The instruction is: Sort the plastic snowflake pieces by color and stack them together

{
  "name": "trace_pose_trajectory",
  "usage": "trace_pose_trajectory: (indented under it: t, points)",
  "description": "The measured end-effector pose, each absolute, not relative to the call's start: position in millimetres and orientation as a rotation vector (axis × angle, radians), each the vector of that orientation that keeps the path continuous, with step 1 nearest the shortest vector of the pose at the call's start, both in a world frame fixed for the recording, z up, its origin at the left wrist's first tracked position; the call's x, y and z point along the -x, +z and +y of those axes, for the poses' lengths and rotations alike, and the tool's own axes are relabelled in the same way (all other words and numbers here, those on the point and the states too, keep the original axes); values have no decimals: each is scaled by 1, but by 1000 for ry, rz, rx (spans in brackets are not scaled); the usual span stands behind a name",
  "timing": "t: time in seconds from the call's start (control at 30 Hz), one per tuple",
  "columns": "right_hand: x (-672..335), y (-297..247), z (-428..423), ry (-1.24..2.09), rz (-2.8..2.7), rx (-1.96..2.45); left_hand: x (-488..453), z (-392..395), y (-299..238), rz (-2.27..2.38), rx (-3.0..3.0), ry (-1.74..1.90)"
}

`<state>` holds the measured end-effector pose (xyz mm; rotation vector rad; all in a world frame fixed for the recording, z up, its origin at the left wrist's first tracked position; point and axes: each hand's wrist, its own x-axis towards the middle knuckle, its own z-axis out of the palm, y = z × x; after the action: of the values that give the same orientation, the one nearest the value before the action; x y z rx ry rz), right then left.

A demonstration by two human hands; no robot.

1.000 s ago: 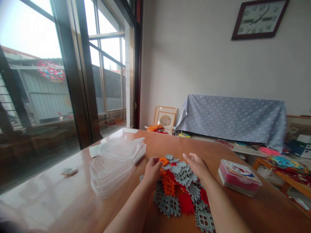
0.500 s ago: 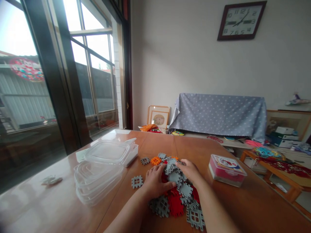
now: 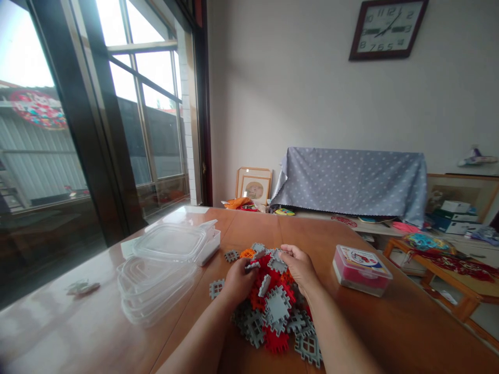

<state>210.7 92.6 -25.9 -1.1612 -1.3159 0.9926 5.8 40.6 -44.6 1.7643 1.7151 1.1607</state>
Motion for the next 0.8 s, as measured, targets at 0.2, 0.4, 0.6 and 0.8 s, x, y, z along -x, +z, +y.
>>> trace_pose_trajectory:
  t: [0.2,0.4,0.6,0.8]
  points:
    - [-216,-36,104,843,-1294,1218,7,47,-45,1869,-1591,1198]
    - [-243,-46,112,650,-1259,1384,13,45,-38,1966,-1537,1205]
    - [-254,-40,103,535,-1313,1459,13,38,-23,2066,-1498,1216]
    - [-244,-14,94,415,-1452,1429,10,33,-17,2288,-1478,1113]
